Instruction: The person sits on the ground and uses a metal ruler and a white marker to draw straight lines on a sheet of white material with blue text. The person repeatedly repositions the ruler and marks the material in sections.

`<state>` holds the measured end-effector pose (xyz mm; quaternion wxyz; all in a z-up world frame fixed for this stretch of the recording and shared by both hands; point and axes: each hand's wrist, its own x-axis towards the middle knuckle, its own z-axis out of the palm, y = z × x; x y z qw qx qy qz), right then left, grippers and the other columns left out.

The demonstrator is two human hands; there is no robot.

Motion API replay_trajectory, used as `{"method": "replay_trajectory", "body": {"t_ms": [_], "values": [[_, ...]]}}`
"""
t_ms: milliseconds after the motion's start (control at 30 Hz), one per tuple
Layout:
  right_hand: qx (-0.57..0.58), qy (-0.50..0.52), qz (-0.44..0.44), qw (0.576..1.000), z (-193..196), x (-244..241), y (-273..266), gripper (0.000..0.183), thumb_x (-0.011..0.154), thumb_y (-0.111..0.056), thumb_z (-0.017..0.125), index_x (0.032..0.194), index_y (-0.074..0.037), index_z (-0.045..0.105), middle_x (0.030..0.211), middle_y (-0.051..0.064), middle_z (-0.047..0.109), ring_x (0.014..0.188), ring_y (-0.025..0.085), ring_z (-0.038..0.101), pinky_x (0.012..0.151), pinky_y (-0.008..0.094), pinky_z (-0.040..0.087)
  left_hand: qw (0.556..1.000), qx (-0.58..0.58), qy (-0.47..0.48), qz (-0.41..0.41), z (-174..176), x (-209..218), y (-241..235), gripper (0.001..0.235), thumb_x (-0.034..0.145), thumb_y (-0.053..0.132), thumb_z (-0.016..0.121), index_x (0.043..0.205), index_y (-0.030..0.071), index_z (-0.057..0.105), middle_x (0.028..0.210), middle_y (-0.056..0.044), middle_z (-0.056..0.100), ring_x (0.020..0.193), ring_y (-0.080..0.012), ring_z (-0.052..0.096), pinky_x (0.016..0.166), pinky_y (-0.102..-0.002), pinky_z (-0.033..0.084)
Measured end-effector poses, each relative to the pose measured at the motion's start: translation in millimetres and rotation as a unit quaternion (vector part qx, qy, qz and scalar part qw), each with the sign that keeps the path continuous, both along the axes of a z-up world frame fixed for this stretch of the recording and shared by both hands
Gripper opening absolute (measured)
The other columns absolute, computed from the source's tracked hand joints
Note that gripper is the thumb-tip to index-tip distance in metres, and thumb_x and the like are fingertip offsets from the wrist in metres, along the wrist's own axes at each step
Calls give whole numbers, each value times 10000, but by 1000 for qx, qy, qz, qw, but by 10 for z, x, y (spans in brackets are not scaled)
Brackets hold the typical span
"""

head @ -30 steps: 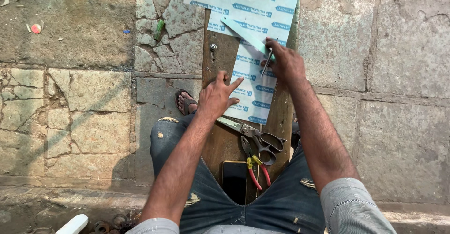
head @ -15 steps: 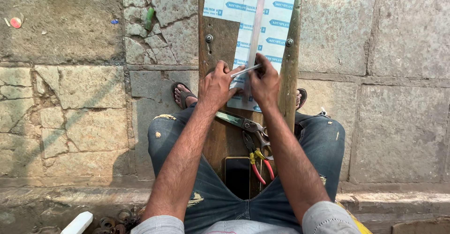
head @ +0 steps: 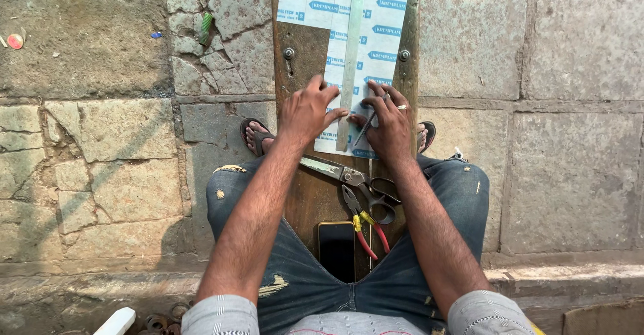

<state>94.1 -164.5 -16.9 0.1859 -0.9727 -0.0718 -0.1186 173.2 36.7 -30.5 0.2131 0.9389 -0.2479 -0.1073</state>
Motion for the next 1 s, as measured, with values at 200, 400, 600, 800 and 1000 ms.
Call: {"method": "replay_trajectory", "body": {"t_ms": [200,400,600,800,1000], "values": [[18,24,-6,1000,-134,-12,-93,416,919,-428,822,1168,-127,678,1548,44,577,1465,275,461,1211,462,346,993,69,-44,-79,235,367,-125,1190,627,701,859,1601,222,371,1665,-132,247,779,-286,726,545,-351,634],[26,21,0,999,-128,0,-114,409,938,-444,824,1146,-119,689,1521,49,604,1450,269,476,1217,469,322,989,91,14,-112,196,341,150,1200,593,676,885,1554,149,396,1693,-85,197,882,-256,731,605,-330,649],[19,19,3,1000,-126,-37,-97,388,956,-429,827,1133,-112,690,1518,56,612,1454,256,468,1215,465,309,996,-79,-4,-48,-177,364,352,931,943,574,863,1576,73,401,1580,-143,370,1204,-300,674,882,-444,636],[35,27,-5,999,-80,-32,-88,381,968,-428,828,1136,-115,690,1516,46,620,1451,245,471,1220,462,307,988,109,15,-110,-139,495,110,1449,555,724,905,1686,236,141,1733,-90,146,1406,-406,374,1056,-578,514],[13,18,1,1000,-136,-6,-120,388,984,-454,828,1140,-127,689,1512,34,625,1449,243,470,1221,452,294,973,181,6,-146,-13,680,-20,1616,418,854,927,1660,297,56,1705,117,-47,1458,-460,244,1111,-707,339]]}}
